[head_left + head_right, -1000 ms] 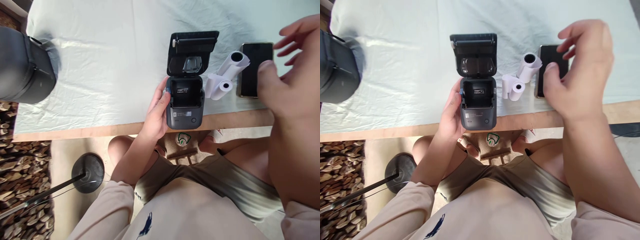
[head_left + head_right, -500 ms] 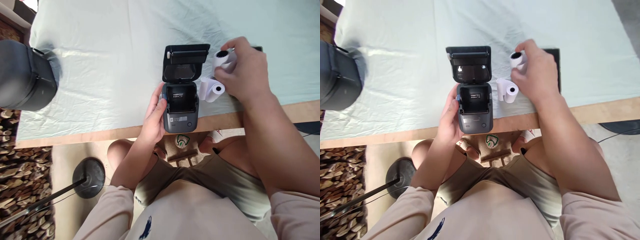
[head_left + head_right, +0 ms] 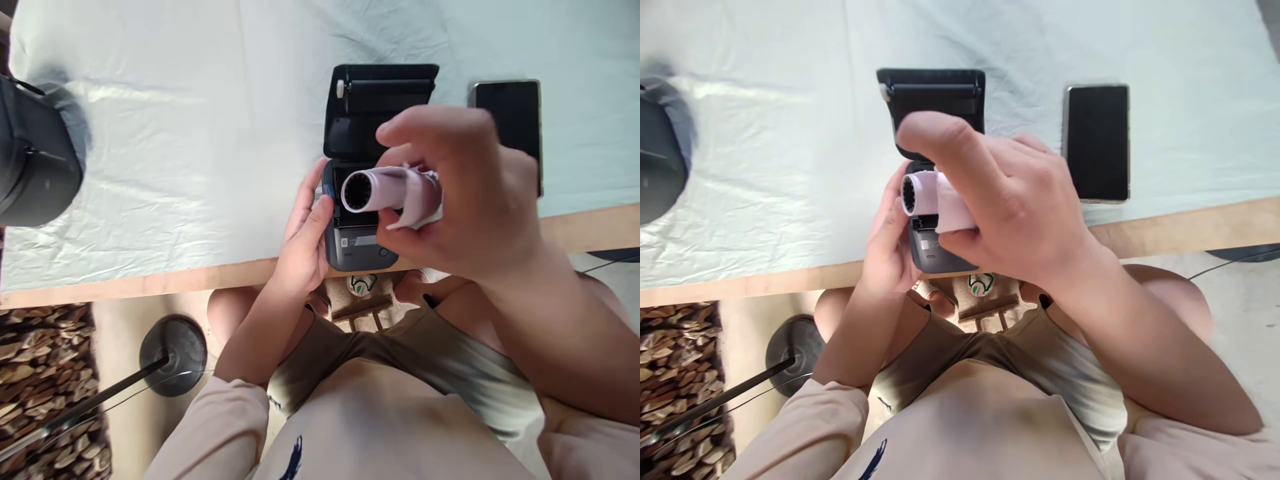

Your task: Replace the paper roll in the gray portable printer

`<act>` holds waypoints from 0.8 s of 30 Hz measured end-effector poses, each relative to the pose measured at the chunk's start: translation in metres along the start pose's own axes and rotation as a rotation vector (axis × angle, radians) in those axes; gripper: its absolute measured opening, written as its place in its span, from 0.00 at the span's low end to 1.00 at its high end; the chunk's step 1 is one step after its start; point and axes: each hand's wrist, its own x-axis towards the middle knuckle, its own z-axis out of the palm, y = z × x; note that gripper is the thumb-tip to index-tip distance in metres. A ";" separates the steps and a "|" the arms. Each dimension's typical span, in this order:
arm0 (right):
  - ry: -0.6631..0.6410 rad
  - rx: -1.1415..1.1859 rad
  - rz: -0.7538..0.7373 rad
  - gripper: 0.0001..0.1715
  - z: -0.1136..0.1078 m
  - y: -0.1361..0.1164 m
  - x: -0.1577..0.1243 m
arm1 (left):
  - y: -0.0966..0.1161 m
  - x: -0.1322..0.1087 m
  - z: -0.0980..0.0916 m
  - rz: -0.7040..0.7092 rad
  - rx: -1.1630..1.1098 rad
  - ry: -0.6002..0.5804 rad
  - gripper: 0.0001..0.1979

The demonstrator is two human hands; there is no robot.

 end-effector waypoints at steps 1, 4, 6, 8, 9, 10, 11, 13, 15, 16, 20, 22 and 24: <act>-0.096 -0.035 -0.052 0.27 -0.001 -0.003 0.000 | 0.001 -0.001 0.002 -0.006 -0.003 0.002 0.34; -0.136 -0.176 -0.094 0.14 0.000 -0.002 0.003 | 0.004 -0.004 0.006 -0.012 -0.024 0.021 0.33; -0.197 -0.228 -0.098 0.12 0.003 0.001 0.003 | 0.004 -0.005 0.009 -0.020 -0.040 0.047 0.33; -0.316 -0.235 -0.089 0.15 0.005 0.005 0.002 | 0.004 -0.006 0.012 -0.022 -0.052 0.067 0.32; -0.343 -0.221 -0.082 0.16 0.006 0.006 0.001 | 0.005 -0.006 0.014 -0.019 -0.057 0.072 0.32; -0.345 -0.204 -0.083 0.16 0.006 0.007 0.000 | 0.005 -0.007 0.015 -0.015 -0.061 0.075 0.31; -0.335 -0.183 -0.092 0.16 0.006 0.008 0.000 | 0.006 -0.007 0.016 -0.010 -0.064 0.076 0.30; -0.287 -0.130 -0.128 0.15 0.005 0.011 -0.001 | 0.008 -0.006 0.019 -0.009 -0.074 0.084 0.27; -0.272 -0.055 -0.213 0.15 0.002 0.012 -0.003 | 0.010 -0.006 0.022 -0.032 -0.094 0.104 0.24; -0.300 -0.017 -0.256 0.16 0.000 0.013 -0.004 | 0.011 -0.006 0.022 -0.042 -0.104 0.113 0.23; -0.424 0.103 -0.338 0.29 -0.006 0.017 -0.006 | 0.011 -0.008 0.019 -0.066 -0.042 0.071 0.33; -0.367 0.204 -0.316 0.31 -0.007 0.018 -0.005 | 0.009 -0.009 0.014 -0.086 0.063 0.028 0.49; -0.195 0.282 -0.217 0.22 -0.006 0.019 -0.002 | 0.007 -0.010 0.008 -0.087 0.155 -0.010 0.62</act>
